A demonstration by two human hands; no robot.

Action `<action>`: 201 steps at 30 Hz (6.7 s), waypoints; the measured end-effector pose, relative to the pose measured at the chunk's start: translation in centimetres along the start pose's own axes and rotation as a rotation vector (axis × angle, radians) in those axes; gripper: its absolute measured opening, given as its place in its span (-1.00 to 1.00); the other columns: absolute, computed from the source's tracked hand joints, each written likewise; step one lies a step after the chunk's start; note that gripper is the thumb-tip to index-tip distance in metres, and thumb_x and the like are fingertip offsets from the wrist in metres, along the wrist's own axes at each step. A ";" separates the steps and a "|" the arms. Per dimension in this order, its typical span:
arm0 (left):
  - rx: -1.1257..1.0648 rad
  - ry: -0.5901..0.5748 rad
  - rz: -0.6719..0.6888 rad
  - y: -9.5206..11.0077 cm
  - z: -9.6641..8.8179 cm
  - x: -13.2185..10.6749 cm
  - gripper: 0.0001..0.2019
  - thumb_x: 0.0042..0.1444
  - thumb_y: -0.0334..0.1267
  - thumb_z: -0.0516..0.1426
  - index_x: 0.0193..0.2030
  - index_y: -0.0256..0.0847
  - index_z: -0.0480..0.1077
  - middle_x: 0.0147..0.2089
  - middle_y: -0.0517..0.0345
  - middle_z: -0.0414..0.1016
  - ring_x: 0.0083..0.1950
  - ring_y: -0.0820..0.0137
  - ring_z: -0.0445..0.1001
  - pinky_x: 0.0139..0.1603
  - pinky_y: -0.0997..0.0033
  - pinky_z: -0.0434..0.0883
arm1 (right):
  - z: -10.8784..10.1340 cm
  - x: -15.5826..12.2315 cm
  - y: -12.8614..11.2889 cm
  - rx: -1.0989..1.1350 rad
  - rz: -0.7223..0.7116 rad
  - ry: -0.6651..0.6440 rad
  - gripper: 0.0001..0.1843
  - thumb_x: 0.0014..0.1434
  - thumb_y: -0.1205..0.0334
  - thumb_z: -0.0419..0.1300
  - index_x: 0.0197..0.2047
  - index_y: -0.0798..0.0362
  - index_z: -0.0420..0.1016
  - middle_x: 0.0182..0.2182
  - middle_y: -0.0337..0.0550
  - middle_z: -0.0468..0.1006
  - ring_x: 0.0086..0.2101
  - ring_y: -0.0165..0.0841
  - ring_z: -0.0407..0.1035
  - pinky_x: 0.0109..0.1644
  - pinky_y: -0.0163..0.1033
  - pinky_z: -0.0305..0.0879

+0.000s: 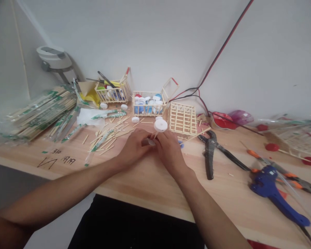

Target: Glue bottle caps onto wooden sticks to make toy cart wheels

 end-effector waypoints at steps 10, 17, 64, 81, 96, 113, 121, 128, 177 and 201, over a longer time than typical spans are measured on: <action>0.001 -0.012 -0.013 0.0 -0.1 0.0 -0.85 0.14 -0.17 0.18 -0.20 -0.15 0.49 -0.15 0.16 0.55 -0.08 0.26 0.38 -0.01 0.25 0.26 | -0.1 -0.1 0.3 -0.021 0.002 0.043 -0.90 0.24 0.28 0.08 -0.30 -0.01 0.41 -0.30 -0.06 0.55 -0.23 -0.17 0.39 -0.16 -0.09 0.26; 0.014 -0.013 -0.021 0.0 0.0 0.0 -0.86 0.13 -0.19 0.19 -0.20 -0.16 0.50 -0.17 0.16 0.55 -0.06 0.25 0.38 -0.01 0.25 0.25 | 0.0 -0.1 0.3 -0.051 0.001 0.012 -0.89 0.25 0.27 0.08 -0.30 0.01 0.41 -0.29 -0.04 0.56 -0.23 -0.16 0.38 -0.15 -0.08 0.25; 0.043 0.044 0.007 0.0 -0.1 -0.1 -0.88 0.12 -0.26 0.23 -0.20 -0.19 0.47 -0.20 0.17 0.50 -0.09 0.30 0.37 -0.05 0.29 0.25 | -0.2 -0.1 -0.1 -0.052 -0.068 0.050 -0.89 0.25 0.31 0.07 -0.27 0.00 0.42 -0.26 -0.06 0.59 -0.22 -0.17 0.41 -0.14 -0.08 0.28; 0.018 0.053 0.003 0.2 -0.2 -0.2 -0.89 0.11 -0.29 0.22 -0.20 -0.19 0.47 -0.21 0.18 0.49 -0.10 0.31 0.36 -0.05 0.32 0.26 | -0.1 -0.1 0.0 -0.051 -0.043 0.030 -0.89 0.24 0.32 0.09 -0.30 0.01 0.42 -0.27 -0.04 0.58 -0.23 -0.17 0.41 -0.14 -0.08 0.29; 0.056 0.039 -0.011 0.3 -0.2 0.0 -0.88 0.10 -0.25 0.23 -0.23 -0.20 0.45 -0.24 0.17 0.49 -0.10 0.29 0.36 -0.06 0.30 0.25 | -0.3 -0.1 -0.2 -0.049 -0.041 0.031 -0.87 0.25 0.31 0.07 -0.28 0.01 0.43 -0.26 -0.04 0.58 -0.20 -0.16 0.41 -0.13 -0.08 0.28; -0.002 0.058 -0.026 0.5 -0.4 0.0 -0.87 0.10 -0.25 0.21 -0.21 -0.20 0.46 -0.17 0.14 0.51 -0.05 0.30 0.38 0.01 0.29 0.30 | -0.4 -0.1 -0.2 -0.035 -0.026 0.053 -0.85 0.27 0.29 0.05 -0.27 0.00 0.43 -0.23 -0.05 0.60 -0.17 -0.15 0.42 -0.09 -0.04 0.27; 0.014 0.071 -0.021 0.4 -0.4 0.0 -0.88 0.09 -0.26 0.22 -0.22 -0.19 0.45 -0.18 0.16 0.52 -0.07 0.30 0.38 0.00 0.28 0.29 | -0.2 -0.2 0.1 -0.061 -0.020 0.028 -0.87 0.26 0.27 0.07 -0.26 0.00 0.45 -0.24 -0.05 0.61 -0.19 -0.15 0.43 -0.08 -0.04 0.25; -0.008 0.060 -0.051 0.6 -0.5 0.1 -0.88 0.10 -0.26 0.21 -0.21 -0.17 0.47 -0.18 0.18 0.54 -0.05 0.29 0.38 0.01 0.25 0.29 | -0.2 -0.2 0.2 -0.081 -0.015 0.033 -0.84 0.27 0.25 0.06 -0.26 0.02 0.46 -0.24 -0.02 0.61 -0.18 -0.12 0.43 -0.10 -0.03 0.26; -0.036 0.085 -0.016 0.2 -0.5 -0.2 -0.85 0.08 -0.26 0.24 -0.18 -0.19 0.52 -0.21 0.17 0.54 -0.10 0.31 0.40 -0.04 0.29 0.28 | -0.4 -0.3 0.2 -0.097 -0.074 0.111 -0.90 0.23 0.26 0.16 -0.28 0.04 0.50 -0.36 -0.11 0.61 -0.32 -0.22 0.43 -0.19 -0.14 0.24; -0.019 0.064 -0.016 0.0 -0.3 0.0 -0.83 0.08 -0.25 0.26 -0.18 -0.19 0.52 -0.22 0.17 0.54 -0.12 0.31 0.40 -0.05 0.29 0.27 | -0.4 -0.3 0.5 -0.166 -0.113 0.083 -0.84 0.26 0.21 0.13 -0.26 0.03 0.53 -0.34 -0.08 0.61 -0.29 -0.19 0.42 -0.21 -0.13 0.23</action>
Point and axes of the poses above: each hand's wrist, its own x-axis towards the middle knuckle, its own z-axis out of the palm, y = z × x, the point moved 3 cm from there along x, towards the middle knuckle
